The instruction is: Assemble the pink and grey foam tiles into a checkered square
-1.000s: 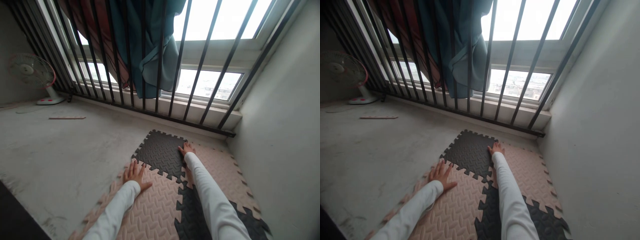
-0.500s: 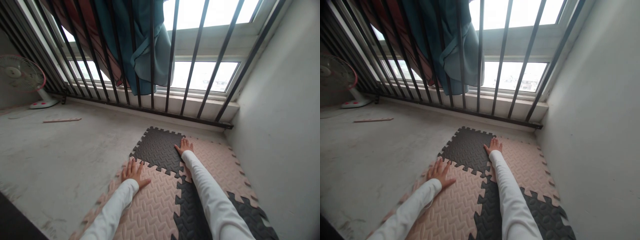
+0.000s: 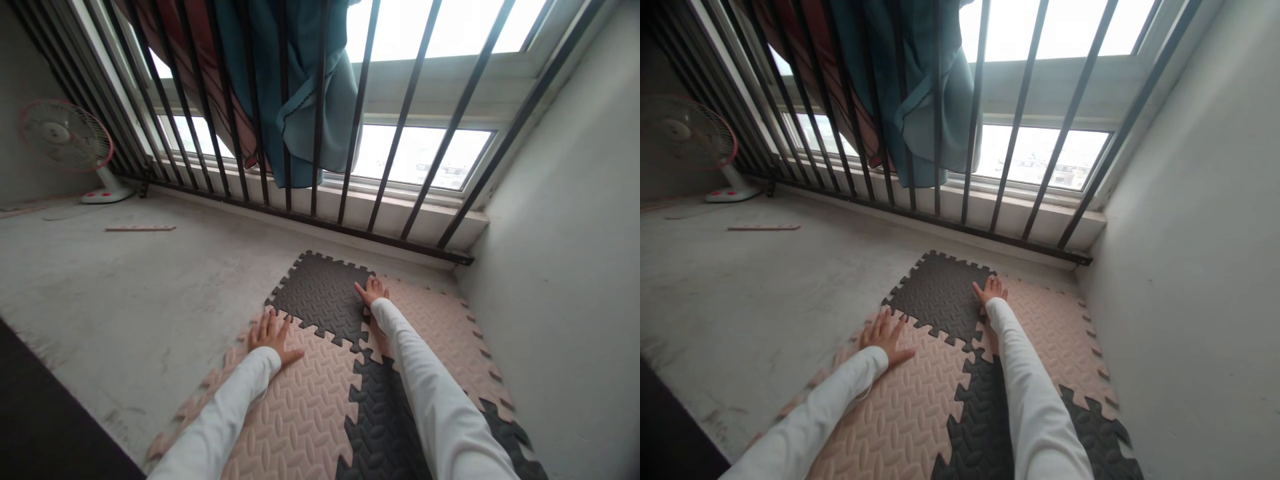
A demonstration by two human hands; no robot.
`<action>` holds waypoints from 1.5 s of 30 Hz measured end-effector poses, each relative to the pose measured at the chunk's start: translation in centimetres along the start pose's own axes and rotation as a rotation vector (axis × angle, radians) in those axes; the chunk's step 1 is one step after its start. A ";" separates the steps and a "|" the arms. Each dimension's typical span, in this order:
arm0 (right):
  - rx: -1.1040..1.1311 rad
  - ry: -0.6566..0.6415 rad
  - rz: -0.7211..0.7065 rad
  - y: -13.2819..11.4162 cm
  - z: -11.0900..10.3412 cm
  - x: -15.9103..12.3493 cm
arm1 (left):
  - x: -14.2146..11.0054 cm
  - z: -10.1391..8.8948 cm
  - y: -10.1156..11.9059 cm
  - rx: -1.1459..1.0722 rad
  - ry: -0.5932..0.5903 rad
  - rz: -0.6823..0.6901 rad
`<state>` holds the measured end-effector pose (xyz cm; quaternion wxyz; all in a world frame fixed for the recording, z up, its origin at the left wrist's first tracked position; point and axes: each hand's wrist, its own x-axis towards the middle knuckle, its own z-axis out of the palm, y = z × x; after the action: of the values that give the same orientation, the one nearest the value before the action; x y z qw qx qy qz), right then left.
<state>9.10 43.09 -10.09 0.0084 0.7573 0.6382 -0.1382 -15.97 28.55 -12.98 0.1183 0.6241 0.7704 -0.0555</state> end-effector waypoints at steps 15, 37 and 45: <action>-0.088 0.125 -0.496 -2.9 5.5 -9.7 | -0.1 -0.1 -0.1 -0.013 0.007 -0.003; -0.214 0.030 -0.414 -3.0 5.3 -8.8 | -0.5 -0.7 -0.2 -0.137 0.007 0.101; -0.160 -0.165 -0.258 -5.2 2.8 -10.9 | -0.5 -0.8 0.0 -0.121 0.014 0.064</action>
<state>1.89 32.98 -9.51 0.1033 0.6519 0.7364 -0.1485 -15.93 28.26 -12.05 0.1520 0.6404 0.7529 -0.0006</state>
